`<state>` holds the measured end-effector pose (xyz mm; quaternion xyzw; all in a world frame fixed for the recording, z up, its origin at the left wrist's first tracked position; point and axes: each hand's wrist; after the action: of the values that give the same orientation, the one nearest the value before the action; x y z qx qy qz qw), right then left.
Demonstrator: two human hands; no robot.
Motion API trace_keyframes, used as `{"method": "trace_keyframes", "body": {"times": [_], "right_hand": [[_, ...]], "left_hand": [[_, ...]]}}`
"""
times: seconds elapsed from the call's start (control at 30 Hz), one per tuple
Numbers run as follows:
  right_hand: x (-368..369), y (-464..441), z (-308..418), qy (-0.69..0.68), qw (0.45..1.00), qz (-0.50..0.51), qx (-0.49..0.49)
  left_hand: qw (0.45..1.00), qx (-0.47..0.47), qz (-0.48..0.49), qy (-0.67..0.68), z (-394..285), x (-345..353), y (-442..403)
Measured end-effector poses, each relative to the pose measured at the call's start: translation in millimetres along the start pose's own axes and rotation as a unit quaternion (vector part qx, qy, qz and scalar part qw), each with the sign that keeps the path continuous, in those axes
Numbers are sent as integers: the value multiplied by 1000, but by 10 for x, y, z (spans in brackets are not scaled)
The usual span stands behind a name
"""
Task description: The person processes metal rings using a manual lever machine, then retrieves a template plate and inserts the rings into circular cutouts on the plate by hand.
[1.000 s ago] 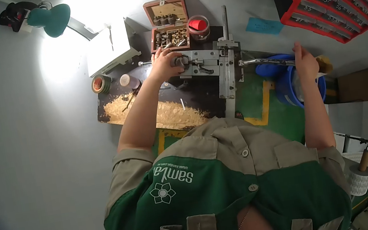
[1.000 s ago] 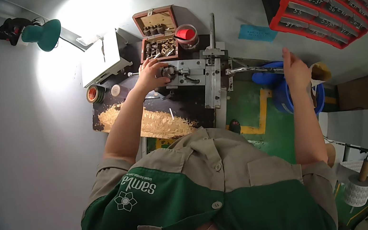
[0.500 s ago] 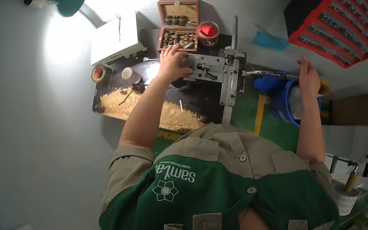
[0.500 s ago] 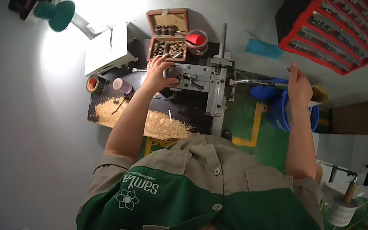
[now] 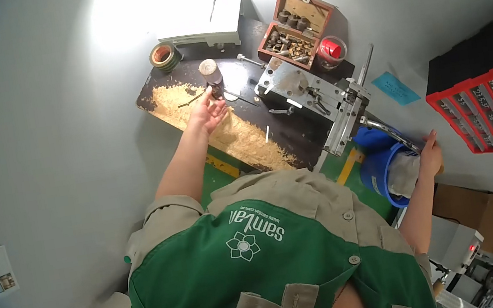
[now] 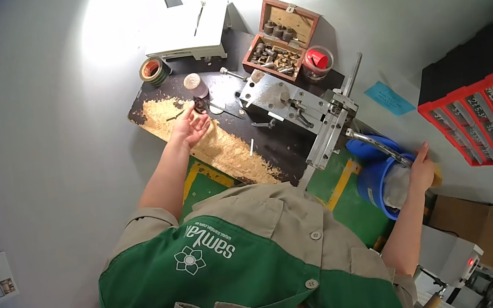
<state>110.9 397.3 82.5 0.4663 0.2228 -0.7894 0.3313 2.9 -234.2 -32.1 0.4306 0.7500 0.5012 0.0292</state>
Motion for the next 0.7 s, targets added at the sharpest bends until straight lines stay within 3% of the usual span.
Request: {"method": "trace_keyframes", "body": {"times": [0.13, 0.23, 0.43, 0.5, 0.57, 0.6, 0.63, 0.67, 0.7], "right_hand": [[41, -45, -44, 30, 999, -17, -14], [51, 3, 26, 75, 996, -41, -25], [46, -20, -10, 98, 994, -38, -36], [54, -33, -16, 101, 994, -34, -23], [60, -65, -40, 98, 995, -21, -7], [58, -54, -17, 94, 995, -18, -8], [42, -24, 23, 91, 996, -17, -8], [26, 6, 71, 110, 994, -26, -3], [23, 7, 74, 116, 993, -27, -2]], "left_hand": [[999, -20, 2, -36, 153, 215, -251], [997, -18, 63, -44, 245, 422, -778], [990, 46, 15, -130, 239, 581, -914], [956, 130, -30, -261, 132, 481, -652], [882, 246, -84, -394, -52, 190, -524], [865, 276, -115, -403, -161, 20, -476], [790, 364, -160, -467, -227, -188, -431], [825, 296, -162, -453, -349, -340, -406], [754, 317, -207, -536, -388, -605, -574]]}}
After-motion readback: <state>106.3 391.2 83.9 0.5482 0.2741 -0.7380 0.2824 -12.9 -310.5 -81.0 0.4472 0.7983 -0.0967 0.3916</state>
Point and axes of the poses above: each hand's wrist, its own y-axis away from the middle knuckle, its own x-axis out of the palm, z = x × y, and after that the axes turned 1 degree about z, right-handed
